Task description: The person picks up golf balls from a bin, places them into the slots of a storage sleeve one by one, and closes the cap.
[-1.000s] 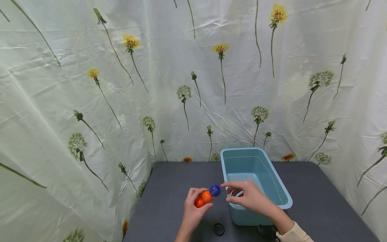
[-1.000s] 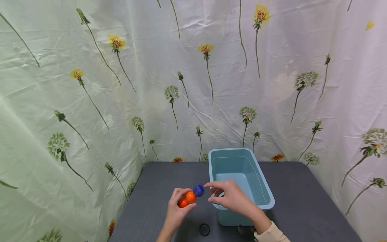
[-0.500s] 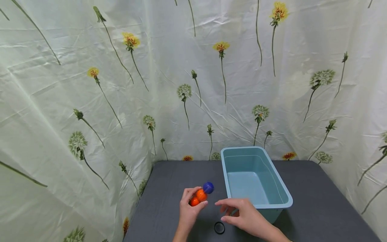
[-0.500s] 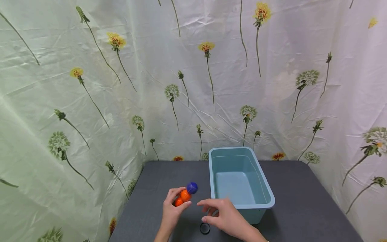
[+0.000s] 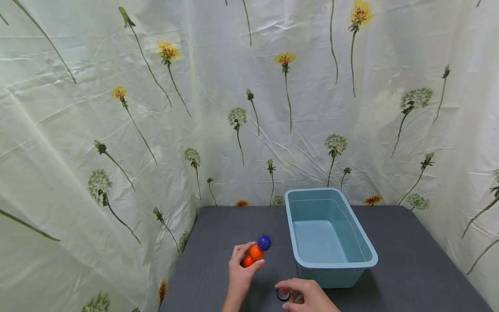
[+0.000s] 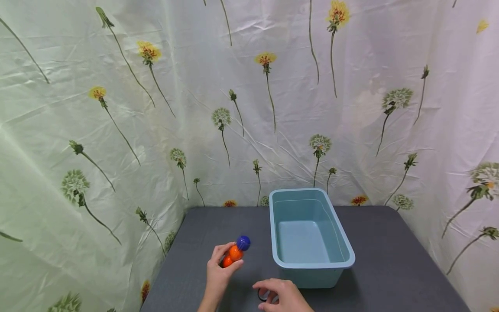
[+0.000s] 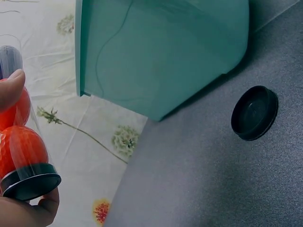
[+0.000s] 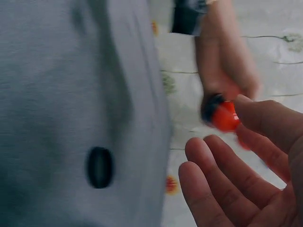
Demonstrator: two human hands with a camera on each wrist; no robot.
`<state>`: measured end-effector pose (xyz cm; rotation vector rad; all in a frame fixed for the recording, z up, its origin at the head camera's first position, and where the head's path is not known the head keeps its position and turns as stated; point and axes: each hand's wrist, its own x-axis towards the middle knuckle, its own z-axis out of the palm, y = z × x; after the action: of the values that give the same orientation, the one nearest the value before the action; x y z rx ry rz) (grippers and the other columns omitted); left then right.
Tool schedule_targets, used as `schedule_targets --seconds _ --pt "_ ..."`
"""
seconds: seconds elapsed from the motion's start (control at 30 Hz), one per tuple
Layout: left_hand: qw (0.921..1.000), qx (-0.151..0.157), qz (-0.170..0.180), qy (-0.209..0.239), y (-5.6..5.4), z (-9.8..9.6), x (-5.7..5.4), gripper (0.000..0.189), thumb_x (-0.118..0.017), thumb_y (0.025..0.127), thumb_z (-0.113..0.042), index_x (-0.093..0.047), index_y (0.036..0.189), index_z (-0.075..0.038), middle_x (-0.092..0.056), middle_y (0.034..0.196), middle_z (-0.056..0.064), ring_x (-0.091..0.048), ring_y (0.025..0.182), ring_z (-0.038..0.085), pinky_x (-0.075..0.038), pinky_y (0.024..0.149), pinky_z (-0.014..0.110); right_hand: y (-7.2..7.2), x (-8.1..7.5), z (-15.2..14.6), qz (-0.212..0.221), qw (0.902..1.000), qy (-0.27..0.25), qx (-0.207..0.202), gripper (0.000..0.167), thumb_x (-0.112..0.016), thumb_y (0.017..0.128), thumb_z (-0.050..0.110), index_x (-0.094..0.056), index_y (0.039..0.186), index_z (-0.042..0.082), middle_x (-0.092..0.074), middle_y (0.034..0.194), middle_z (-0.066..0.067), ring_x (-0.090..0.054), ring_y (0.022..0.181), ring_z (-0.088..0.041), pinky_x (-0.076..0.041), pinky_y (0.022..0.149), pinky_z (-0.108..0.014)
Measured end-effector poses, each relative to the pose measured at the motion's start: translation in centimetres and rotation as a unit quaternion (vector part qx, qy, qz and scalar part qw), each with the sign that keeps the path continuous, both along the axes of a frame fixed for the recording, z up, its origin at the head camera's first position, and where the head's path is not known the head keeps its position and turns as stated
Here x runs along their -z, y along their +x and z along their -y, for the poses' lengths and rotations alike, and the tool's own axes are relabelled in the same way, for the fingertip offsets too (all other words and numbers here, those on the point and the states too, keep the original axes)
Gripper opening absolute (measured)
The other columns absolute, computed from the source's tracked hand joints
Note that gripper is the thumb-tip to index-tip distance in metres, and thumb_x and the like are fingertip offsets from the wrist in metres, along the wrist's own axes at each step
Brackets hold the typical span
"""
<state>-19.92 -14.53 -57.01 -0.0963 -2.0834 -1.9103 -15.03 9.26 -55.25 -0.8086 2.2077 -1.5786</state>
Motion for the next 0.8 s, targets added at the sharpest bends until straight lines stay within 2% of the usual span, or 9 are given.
schedule_targets --seconds 0.13,0.23,0.33,0.5,0.67,0.8 --pt "0.9999 -0.004 0.009 0.004 0.1 0.1 0.0 0.051 -0.093 0.070 -0.021 -0.074 0.117 -0.024 -0.057 0.113 0.003 -0.060 0.108 0.025 -0.052 0.089 0.025 -0.2 2.0 0.1 0.009 0.9998 0.006 0.019 0.035 -0.076 0.090 0.019 -0.070 0.124 0.013 -0.069 0.104 -0.001 -0.065 0.075 -0.007 -0.055 0.067 -0.025" --pt "0.9999 -0.006 0.013 0.004 0.2 0.2 0.0 0.051 -0.093 0.070 -0.022 -0.074 0.118 -0.022 -0.057 0.113 0.004 -0.060 0.108 0.025 -0.052 0.089 0.025 -0.4 3.3 0.1 0.016 0.9993 0.014 0.031 0.038 -0.077 0.090 0.017 -0.069 0.126 0.007 -0.068 0.106 -0.009 -0.065 0.075 -0.008 -0.054 0.067 -0.025" --pt "0.9997 -0.011 0.021 0.001 0.2 0.3 0.1 0.051 -0.093 0.070 -0.022 -0.074 0.117 -0.022 -0.057 0.113 0.004 -0.060 0.109 0.025 -0.051 0.089 0.024 -0.7 4.4 -0.1 0.024 0.9984 0.026 0.044 0.042 -0.078 0.088 0.015 -0.067 0.127 0.003 -0.067 0.107 -0.012 -0.064 0.075 -0.007 -0.052 0.066 -0.025" --pt "0.9996 -0.015 0.026 0.002 0.4 0.4 0.1 0.051 -0.094 0.069 -0.020 -0.075 0.116 -0.024 -0.057 0.112 0.003 -0.059 0.109 0.024 -0.051 0.089 0.025 -1.4 5.9 -0.2 0.029 0.9955 0.066 0.061 0.049 -0.081 0.086 0.016 -0.065 0.130 0.003 -0.064 0.103 -0.007 -0.062 0.071 -0.008 -0.049 0.062 -0.026" --pt "0.9997 -0.013 0.021 0.003 0.4 0.5 0.1 0.051 -0.094 0.069 -0.019 -0.075 0.116 -0.022 -0.057 0.111 0.004 -0.060 0.108 0.025 -0.051 0.090 0.025 -1.8 7.0 -0.1 0.008 0.9910 0.117 0.065 0.056 -0.083 0.084 0.021 -0.062 0.132 0.005 -0.058 0.100 0.000 -0.054 0.066 -0.006 -0.045 0.060 -0.026" --pt "0.9996 -0.010 0.027 0.008 0.5 0.5 0.1 0.051 -0.094 0.068 -0.018 -0.075 0.116 -0.022 -0.057 0.111 0.005 -0.060 0.108 0.025 -0.051 0.090 0.025 -1.8 7.5 0.1 -0.020 0.9878 0.135 0.074 0.060 -0.084 0.082 0.024 -0.061 0.134 0.005 -0.053 0.096 0.001 -0.050 0.064 -0.004 -0.042 0.057 -0.026"
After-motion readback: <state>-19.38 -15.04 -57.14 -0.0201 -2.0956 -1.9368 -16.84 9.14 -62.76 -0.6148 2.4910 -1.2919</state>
